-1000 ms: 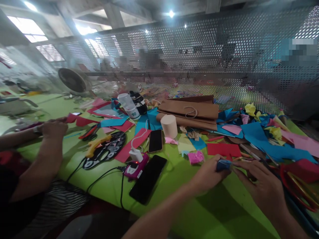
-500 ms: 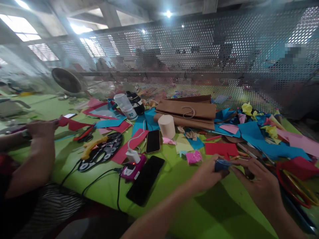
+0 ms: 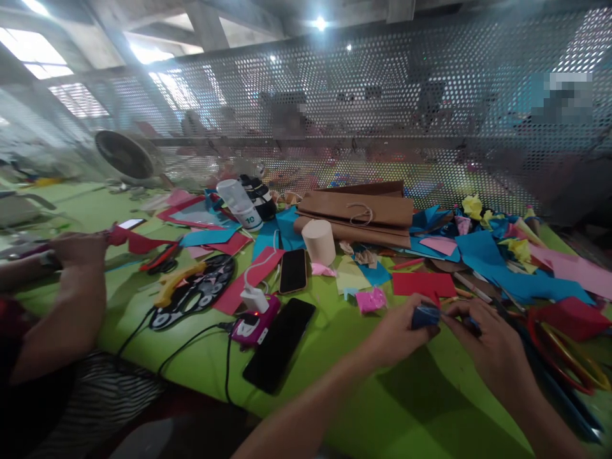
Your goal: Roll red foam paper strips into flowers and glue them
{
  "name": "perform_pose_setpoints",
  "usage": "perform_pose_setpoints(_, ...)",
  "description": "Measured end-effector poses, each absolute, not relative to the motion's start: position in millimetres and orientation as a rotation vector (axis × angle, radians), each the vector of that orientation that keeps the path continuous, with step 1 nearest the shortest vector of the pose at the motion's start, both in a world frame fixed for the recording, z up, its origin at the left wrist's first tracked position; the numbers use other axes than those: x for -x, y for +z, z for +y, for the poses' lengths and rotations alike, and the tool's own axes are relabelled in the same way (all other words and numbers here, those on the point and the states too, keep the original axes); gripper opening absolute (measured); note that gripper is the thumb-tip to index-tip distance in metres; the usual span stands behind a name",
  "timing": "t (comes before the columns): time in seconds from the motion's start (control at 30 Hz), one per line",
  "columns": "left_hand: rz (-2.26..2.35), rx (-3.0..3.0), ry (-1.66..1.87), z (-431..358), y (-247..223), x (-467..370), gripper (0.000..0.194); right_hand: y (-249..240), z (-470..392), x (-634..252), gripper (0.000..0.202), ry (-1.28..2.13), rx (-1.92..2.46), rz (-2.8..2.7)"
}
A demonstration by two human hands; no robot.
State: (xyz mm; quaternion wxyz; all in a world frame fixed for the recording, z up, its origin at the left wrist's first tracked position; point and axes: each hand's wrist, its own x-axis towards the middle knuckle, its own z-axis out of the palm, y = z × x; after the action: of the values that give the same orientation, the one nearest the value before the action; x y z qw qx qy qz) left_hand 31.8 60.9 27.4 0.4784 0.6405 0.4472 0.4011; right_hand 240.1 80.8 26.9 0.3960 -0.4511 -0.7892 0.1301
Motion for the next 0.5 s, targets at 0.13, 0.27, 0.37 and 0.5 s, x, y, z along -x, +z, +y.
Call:
perform_pose_setpoints(0.13,1.079,-1.544,0.989,61.6,25.3,-32.1,0.032,29.1,79.5,-241.0,0.020,0.337,1.149,-1.988)
perform_pose_setpoints(0.27,1.083,-1.523,0.972,60.8,25.2,-31.7,0.032,29.9,79.2,-241.0,0.021,0.323,1.110,-2.023)
perform_pose_setpoints(0.37,1.087,-1.541,0.964,60.2,26.3,-31.6,0.031,29.1,79.3,-240.3,0.021,0.326,1.118,-2.019)
perform_pose_setpoints(0.5,1.064,-1.569,0.990,59.7,28.1,-31.6,0.025,29.4,78.6,-240.2,0.023,0.368,1.169,-1.993)
